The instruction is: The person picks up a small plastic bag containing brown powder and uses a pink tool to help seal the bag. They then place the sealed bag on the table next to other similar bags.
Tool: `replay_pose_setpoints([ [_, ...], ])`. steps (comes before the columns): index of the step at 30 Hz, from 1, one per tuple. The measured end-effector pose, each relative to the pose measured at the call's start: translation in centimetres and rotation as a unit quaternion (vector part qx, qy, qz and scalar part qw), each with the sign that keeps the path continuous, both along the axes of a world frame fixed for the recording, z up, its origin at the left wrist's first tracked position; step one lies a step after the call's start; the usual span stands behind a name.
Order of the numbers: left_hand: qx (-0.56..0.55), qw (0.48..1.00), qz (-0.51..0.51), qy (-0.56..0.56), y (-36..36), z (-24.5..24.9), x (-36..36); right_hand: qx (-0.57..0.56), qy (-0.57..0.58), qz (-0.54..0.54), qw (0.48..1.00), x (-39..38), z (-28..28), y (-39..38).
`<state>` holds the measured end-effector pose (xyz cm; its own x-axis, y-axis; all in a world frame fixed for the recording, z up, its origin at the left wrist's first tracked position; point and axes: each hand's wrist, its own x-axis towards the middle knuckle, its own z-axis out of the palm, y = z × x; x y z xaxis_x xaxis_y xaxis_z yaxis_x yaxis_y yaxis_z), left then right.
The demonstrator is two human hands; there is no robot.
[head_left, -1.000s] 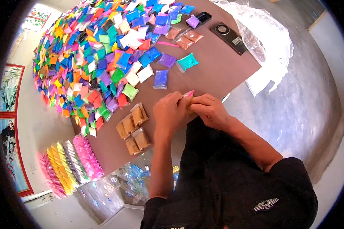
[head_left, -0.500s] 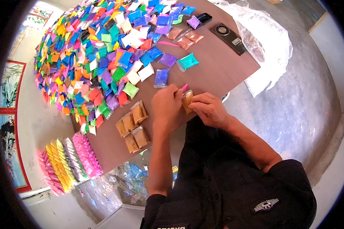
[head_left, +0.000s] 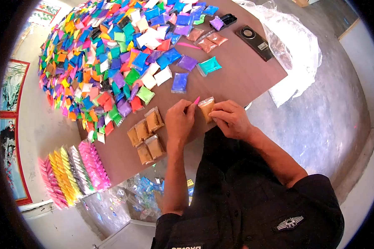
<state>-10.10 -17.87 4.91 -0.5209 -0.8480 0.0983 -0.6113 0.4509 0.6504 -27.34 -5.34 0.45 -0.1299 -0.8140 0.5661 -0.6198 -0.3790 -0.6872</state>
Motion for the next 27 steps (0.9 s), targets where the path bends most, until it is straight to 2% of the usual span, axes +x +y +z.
replay_pose_setpoints([
  [2, -0.047, 0.999, -0.022, 0.003, 0.4, 0.2, 0.2, -0.008, -0.006, -0.003, 1.000, 0.1, 0.2, 0.0],
  [5, -0.006, 0.999, -0.022, 0.045, 2.2, 1.4, -0.1, -0.012, -0.014, -0.008, 1.000, 0.4, 1.2, 0.0],
  [9, -0.038, 0.998, -0.028, 0.045, 2.3, 0.0, 0.4, -0.008, -0.006, -0.011, 1.000, 0.6, 1.1, -0.1],
  [15, -0.071, 0.997, 0.003, -0.017, 0.7, 0.0, 0.9, -0.003, 0.006, -0.013, 1.000, 0.4, 0.6, 0.0],
  [20, -0.019, 0.997, -0.037, 0.066, 2.3, 1.0, -0.5, -0.003, 0.006, -0.016, 1.000, 0.5, 0.6, 0.1],
  [27, -0.060, 0.997, -0.057, 0.006, 1.0, 1.0, -1.5, -0.016, 0.012, -0.017, 1.000, 0.4, 0.3, -0.1],
])
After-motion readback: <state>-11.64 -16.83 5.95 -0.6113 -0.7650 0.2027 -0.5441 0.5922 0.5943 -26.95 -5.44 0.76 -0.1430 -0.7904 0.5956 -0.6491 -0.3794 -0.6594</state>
